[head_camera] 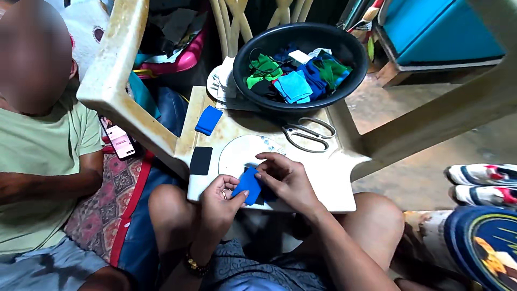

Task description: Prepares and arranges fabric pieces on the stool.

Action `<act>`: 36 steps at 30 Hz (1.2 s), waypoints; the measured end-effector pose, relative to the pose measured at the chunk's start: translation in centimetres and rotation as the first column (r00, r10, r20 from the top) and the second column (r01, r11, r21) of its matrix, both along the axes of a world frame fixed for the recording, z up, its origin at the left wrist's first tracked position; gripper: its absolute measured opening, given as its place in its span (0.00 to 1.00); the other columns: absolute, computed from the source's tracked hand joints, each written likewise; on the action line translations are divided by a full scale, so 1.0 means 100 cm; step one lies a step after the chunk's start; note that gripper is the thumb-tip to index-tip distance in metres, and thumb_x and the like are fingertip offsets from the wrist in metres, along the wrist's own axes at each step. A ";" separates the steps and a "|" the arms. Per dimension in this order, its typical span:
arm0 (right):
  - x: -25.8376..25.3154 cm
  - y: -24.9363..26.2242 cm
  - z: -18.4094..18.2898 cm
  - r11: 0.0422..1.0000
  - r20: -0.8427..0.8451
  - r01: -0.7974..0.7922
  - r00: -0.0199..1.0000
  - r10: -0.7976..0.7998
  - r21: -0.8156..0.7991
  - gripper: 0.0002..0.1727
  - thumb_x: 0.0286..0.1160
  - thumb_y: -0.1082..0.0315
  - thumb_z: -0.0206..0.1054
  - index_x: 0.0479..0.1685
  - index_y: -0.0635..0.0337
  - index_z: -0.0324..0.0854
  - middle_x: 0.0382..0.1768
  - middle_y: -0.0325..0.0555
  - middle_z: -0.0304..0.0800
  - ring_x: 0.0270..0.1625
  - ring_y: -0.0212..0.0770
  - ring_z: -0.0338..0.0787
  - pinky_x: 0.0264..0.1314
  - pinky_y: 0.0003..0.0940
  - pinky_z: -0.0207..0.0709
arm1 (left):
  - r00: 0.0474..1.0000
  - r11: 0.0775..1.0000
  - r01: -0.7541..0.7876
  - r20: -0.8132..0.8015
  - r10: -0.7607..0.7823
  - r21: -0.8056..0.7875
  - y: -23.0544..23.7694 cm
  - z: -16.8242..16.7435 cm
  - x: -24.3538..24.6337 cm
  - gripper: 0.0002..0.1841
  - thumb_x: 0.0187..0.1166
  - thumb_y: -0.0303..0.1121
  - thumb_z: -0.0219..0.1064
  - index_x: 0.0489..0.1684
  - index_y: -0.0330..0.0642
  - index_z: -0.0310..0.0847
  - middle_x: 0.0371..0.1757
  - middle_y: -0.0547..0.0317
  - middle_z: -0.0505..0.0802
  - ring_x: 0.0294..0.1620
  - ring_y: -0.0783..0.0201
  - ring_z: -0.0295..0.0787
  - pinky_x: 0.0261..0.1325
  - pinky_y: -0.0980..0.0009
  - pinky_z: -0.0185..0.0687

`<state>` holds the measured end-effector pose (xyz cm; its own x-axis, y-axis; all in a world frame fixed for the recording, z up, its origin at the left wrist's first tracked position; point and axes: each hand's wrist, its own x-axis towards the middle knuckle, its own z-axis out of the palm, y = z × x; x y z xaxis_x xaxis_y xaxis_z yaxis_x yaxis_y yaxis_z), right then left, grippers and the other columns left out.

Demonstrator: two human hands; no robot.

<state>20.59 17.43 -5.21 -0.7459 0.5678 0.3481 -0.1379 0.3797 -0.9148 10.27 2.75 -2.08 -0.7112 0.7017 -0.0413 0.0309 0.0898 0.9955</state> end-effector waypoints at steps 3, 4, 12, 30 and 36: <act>-0.002 0.002 -0.002 0.995 0.028 0.026 0.999 -0.029 0.098 0.18 0.70 0.77 0.68 0.59 0.74 0.82 0.33 0.42 0.92 0.33 0.21 0.88 0.42 0.16 0.82 | 0.994 0.998 -0.025 -0.107 0.019 -0.058 0.004 -0.004 -0.001 0.13 0.62 0.16 0.77 0.43 0.27 0.82 0.37 0.54 0.91 0.23 0.75 0.89 0.28 0.79 0.90; -0.002 0.003 -0.003 0.993 0.035 0.030 0.999 -0.034 0.116 0.18 0.69 0.77 0.68 0.59 0.73 0.83 0.33 0.42 0.92 0.33 0.22 0.88 0.42 0.16 0.82 | 0.992 0.997 -0.030 -0.128 0.021 -0.068 0.004 -0.005 -0.001 0.13 0.62 0.17 0.77 0.42 0.28 0.82 0.36 0.55 0.91 0.22 0.75 0.88 0.28 0.80 0.89; -0.005 0.003 -0.005 0.980 0.052 0.050 0.997 -0.061 0.190 0.16 0.69 0.77 0.68 0.57 0.72 0.85 0.31 0.44 0.92 0.32 0.23 0.88 0.40 0.16 0.81 | 0.987 0.995 -0.055 -0.159 0.041 -0.086 0.006 -0.007 0.001 0.13 0.60 0.16 0.77 0.41 0.26 0.82 0.32 0.55 0.90 0.19 0.74 0.88 0.26 0.79 0.90; -0.004 0.007 -0.002 0.981 0.014 0.033 0.999 -0.036 0.190 0.18 0.67 0.79 0.68 0.58 0.73 0.83 0.32 0.43 0.91 0.31 0.23 0.87 0.39 0.15 0.81 | 0.996 0.998 0.000 -0.093 -0.006 -0.060 0.001 -0.004 -0.001 0.12 0.62 0.15 0.75 0.42 0.26 0.81 0.34 0.55 0.91 0.21 0.73 0.90 0.28 0.78 0.92; -0.005 0.007 -0.005 0.976 0.068 0.027 0.997 -0.043 0.217 0.18 0.68 0.79 0.68 0.59 0.71 0.84 0.32 0.44 0.92 0.32 0.26 0.88 0.40 0.20 0.83 | 0.980 0.997 -0.026 -0.199 0.013 -0.066 0.001 -0.013 0.000 0.11 0.63 0.17 0.75 0.41 0.26 0.82 0.34 0.54 0.91 0.21 0.75 0.89 0.27 0.79 0.90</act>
<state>20.05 18.13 -5.68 -0.7544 0.5115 0.4115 -0.0582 0.5722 -0.8180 10.26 2.86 -3.35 -0.7235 0.6881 0.0550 0.2250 0.1598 0.9612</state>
